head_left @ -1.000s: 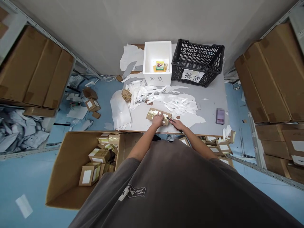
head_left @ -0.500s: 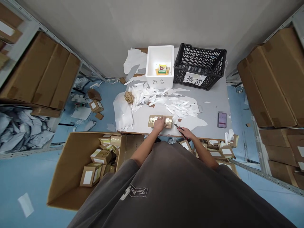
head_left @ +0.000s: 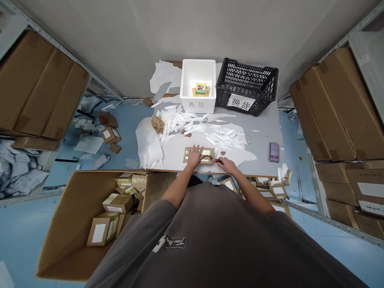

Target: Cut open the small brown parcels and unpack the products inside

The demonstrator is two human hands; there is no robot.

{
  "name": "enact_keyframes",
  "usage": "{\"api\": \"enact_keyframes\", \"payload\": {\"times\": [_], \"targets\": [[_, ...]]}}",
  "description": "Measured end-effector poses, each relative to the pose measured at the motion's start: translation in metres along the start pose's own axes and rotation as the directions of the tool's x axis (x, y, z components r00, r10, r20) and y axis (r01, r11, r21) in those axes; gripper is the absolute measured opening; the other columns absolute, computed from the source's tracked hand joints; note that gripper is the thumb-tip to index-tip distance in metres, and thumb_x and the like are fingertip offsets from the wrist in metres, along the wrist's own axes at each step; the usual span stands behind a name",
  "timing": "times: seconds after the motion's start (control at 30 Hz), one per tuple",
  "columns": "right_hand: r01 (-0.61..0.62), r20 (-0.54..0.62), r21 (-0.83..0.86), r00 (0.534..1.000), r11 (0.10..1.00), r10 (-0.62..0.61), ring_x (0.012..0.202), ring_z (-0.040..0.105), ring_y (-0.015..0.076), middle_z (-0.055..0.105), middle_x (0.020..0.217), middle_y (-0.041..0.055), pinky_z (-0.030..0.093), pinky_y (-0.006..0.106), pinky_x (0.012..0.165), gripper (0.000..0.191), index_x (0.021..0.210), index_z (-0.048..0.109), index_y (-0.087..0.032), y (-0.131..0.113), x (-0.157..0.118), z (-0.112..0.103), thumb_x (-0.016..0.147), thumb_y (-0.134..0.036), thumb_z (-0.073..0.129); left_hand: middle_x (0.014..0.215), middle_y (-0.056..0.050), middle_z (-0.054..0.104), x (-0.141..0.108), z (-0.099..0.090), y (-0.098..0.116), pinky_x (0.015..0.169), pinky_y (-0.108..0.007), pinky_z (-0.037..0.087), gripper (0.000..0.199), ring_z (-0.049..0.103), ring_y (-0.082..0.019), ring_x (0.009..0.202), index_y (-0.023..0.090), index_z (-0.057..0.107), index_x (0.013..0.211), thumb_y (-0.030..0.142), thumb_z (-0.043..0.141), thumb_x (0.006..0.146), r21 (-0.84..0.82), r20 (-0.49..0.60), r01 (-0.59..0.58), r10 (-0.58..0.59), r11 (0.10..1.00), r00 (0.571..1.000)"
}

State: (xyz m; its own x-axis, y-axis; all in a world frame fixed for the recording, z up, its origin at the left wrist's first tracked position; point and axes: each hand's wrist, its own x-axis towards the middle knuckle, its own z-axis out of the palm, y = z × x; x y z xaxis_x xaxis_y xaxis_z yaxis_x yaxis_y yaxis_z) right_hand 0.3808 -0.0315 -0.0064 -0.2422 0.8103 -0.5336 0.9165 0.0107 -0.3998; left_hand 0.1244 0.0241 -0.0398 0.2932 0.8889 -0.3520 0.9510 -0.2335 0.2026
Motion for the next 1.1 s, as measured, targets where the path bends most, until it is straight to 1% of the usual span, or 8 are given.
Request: {"api": "enact_keyframes", "payload": {"times": [0.27, 0.53, 0.67, 0.73, 0.77, 0.83, 0.9, 1.1], "targets": [[0.048, -0.010, -0.244, 0.999, 0.969, -0.052, 0.111, 0.073, 0.0305, 0.075, 0.129, 0.0141, 0.049, 0.036, 0.091, 0.043, 0.144, 0.059, -0.025, -0.007, 0.001, -0.010, 0.115, -0.052, 0.041, 0.166, -0.018, 0.054, 0.002, 0.030, 0.002, 0.134, -0.065, 0.021, 0.058, 0.037, -0.041, 0.163, 0.020, 0.055, 0.162, 0.046, 0.050, 0.111, -0.086, -0.250, -0.013, -0.009, 0.996, 0.968], [-0.023, -0.009, -0.219, 1.000, 0.975, 0.021, 0.114, 0.071, 0.0300, 0.072, 0.137, 0.0168, 0.049, 0.033, 0.092, 0.051, 0.152, 0.052, -0.024, -0.019, 0.012, -0.014, 0.112, -0.056, 0.048, 0.166, -0.018, 0.054, 0.005, 0.037, -0.002, 0.134, -0.066, 0.021, 0.059, 0.037, -0.041, 0.163, 0.023, 0.053, 0.163, 0.044, 0.057, 0.108, -0.098, -0.256, -0.028, 0.002, 0.995, 0.967], [-0.208, -0.109, -0.197, 0.976, 0.958, 0.190, 0.110, 0.072, 0.0305, 0.072, 0.134, 0.0211, 0.048, 0.035, 0.088, 0.050, 0.156, 0.047, -0.019, 0.019, -0.001, -0.026, 0.117, -0.048, 0.033, 0.167, -0.020, 0.052, 0.006, 0.036, 0.000, 0.132, -0.069, 0.022, 0.064, 0.037, -0.043, 0.162, 0.022, 0.051, 0.164, 0.046, 0.062, 0.106, -0.105, -0.257, -0.022, -0.006, 0.994, 0.966], [-0.440, -0.224, -0.101, 0.884, 0.892, 0.411, 0.104, 0.073, 0.0305, 0.073, 0.130, 0.0224, 0.047, 0.036, 0.083, 0.051, 0.154, 0.048, -0.017, 0.052, -0.015, -0.039, 0.119, -0.043, 0.022, 0.166, -0.021, 0.053, 0.006, 0.037, 0.000, 0.132, -0.071, 0.022, 0.065, 0.038, -0.043, 0.162, 0.023, 0.051, 0.165, 0.046, 0.064, 0.105, -0.118, -0.271, -0.022, -0.010, 0.993, 0.963], [-0.447, -0.269, -0.073, 0.870, 0.892, 0.414, 0.105, 0.072, 0.0308, 0.074, 0.130, 0.0218, 0.046, 0.036, 0.082, 0.050, 0.153, 0.050, -0.017, 0.067, -0.021, -0.044, 0.119, -0.044, 0.025, 0.165, -0.020, 0.054, 0.007, 0.037, 0.001, 0.132, -0.071, 0.022, 0.066, 0.039, -0.043, 0.161, 0.023, 0.050, 0.165, 0.045, 0.065, 0.105, -0.123, -0.280, -0.026, -0.009, 0.992, 0.960], [-0.372, -0.262, -0.063, 0.901, 0.926, 0.345, 0.107, 0.072, 0.0311, 0.074, 0.134, 0.0188, 0.046, 0.035, 0.083, 0.045, 0.148, 0.055, -0.020, 0.082, -0.028, -0.048, 0.118, -0.046, 0.035, 0.164, -0.019, 0.056, 0.007, 0.037, 0.001, 0.132, -0.070, 0.022, 0.064, 0.041, -0.041, 0.160, 0.024, 0.051, 0.164, 0.044, 0.064, 0.105, -0.129, -0.298, -0.032, -0.008, 0.991, 0.955], [-0.251, -0.220, -0.067, 0.948, 0.966, 0.231, 0.110, 0.072, 0.0304, 0.074, 0.137, 0.0149, 0.046, 0.034, 0.085, 0.042, 0.146, 0.057, -0.023, 0.076, -0.026, -0.041, 0.116, -0.048, 0.042, 0.163, -0.018, 0.057, 0.008, 0.037, 0.001, 0.133, -0.068, 0.022, 0.059, 0.041, -0.040, 0.160, 0.023, 0.054, 0.162, 0.043, 0.061, 0.107, -0.132, -0.306, -0.021, -0.021, 0.991, 0.952], [0.003, -0.105, -0.063, 0.994, 0.998, -0.010, 0.117, 0.071, 0.0291, 0.075, 0.135, 0.0105, 0.048, 0.033, 0.094, 0.039, 0.144, 0.059, -0.026, 0.005, 0.003, 0.009, 0.114, -0.047, 0.047, 0.163, -0.018, 0.057, 0.008, 0.039, 0.001, 0.133, -0.068, 0.021, 0.057, 0.042, -0.040, 0.160, 0.022, 0.055, 0.161, 0.043, 0.056, 0.109, -0.143, -0.300, -0.026, -0.019, 0.989, 0.954]]}}
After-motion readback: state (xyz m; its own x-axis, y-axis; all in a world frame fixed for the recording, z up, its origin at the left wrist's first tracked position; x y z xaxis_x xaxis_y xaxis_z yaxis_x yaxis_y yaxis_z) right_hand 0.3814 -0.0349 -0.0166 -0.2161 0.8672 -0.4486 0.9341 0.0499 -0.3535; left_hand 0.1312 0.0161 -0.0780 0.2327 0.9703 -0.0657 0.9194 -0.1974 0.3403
